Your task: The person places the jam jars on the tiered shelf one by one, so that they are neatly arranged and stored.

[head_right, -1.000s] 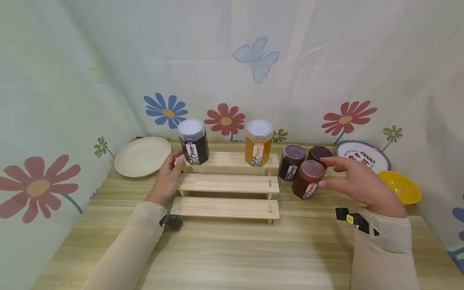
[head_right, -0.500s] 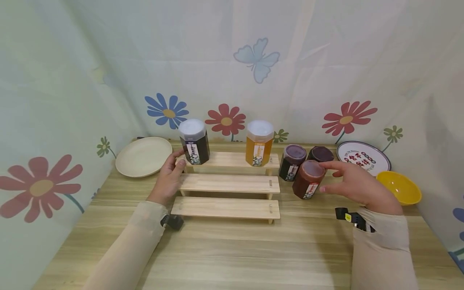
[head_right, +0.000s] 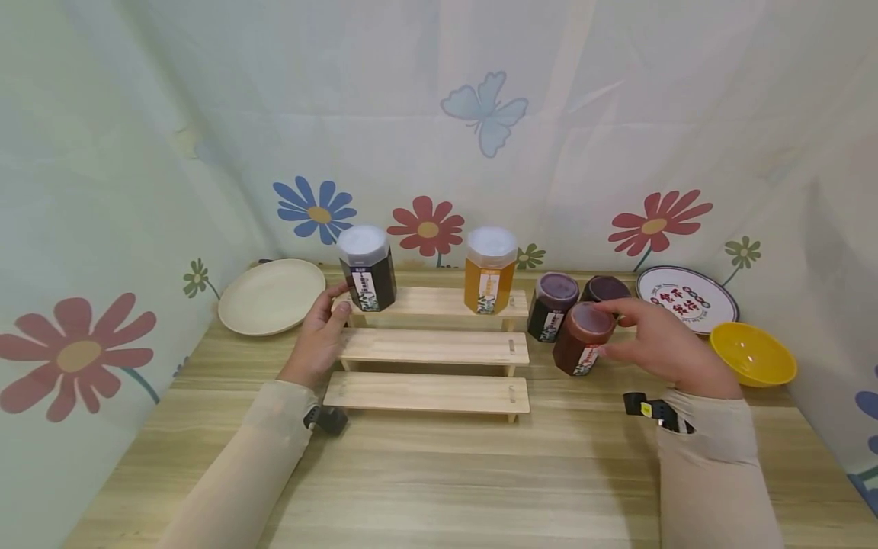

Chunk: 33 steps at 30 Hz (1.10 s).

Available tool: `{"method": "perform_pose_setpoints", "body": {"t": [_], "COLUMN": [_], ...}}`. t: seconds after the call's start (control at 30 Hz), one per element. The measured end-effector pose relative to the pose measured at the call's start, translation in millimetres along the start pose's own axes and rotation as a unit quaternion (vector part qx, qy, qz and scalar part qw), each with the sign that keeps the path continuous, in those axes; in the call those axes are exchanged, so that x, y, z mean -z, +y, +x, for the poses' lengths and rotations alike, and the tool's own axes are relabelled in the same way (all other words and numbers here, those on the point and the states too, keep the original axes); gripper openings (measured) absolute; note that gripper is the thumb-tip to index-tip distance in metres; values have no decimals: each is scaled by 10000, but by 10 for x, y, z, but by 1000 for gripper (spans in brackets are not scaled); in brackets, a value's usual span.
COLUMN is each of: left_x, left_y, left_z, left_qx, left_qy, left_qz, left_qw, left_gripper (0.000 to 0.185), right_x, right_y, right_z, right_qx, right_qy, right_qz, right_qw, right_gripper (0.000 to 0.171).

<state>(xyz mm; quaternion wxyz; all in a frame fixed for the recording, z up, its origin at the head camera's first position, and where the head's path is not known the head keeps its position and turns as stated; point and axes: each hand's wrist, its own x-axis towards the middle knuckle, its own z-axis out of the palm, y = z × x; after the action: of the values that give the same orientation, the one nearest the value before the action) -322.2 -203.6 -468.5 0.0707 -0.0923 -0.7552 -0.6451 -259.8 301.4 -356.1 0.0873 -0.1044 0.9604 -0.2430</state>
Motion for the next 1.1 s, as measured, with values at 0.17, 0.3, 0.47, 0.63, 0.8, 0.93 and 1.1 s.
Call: {"method": "perform_pose_setpoints", "body": {"t": [0.17,0.3,0.47,0.63,0.8,0.93,1.1], "left_x": [-3,-6,-7,-7,-5,-2,1], "left_y": [17,23,30,34,32,28,16], "left_z": [-6,-9,-13,-11,-11,-7,1], "left_qx": [13,53,93,119,128,112,111], "left_qy": [19,30,44,35,26,25,34], "left_qz": [-9,21,20,18,18,23,27], "left_qw": [10000,10000,9999,9999,9999,9999,9999], "left_gripper": [42,42,42,43,43,43,43], "right_x": [-39,-71,-100,-110,-120,-133,-150], "right_y": [-10,-13,-21,-9,9,30,23], "right_z": [42,69,102,123,153,164,171], "right_qx": [26,45,-7,27,-69,-53,-1], "right_qy": [117,254,384,354,129,124,131], "right_qz": [4,-12,-128,-21,269,371,449], "right_qw": [9999,9997,9992,9994,9995,9992,9989], "right_gripper": [65,60,52,51,51,50,50]}}
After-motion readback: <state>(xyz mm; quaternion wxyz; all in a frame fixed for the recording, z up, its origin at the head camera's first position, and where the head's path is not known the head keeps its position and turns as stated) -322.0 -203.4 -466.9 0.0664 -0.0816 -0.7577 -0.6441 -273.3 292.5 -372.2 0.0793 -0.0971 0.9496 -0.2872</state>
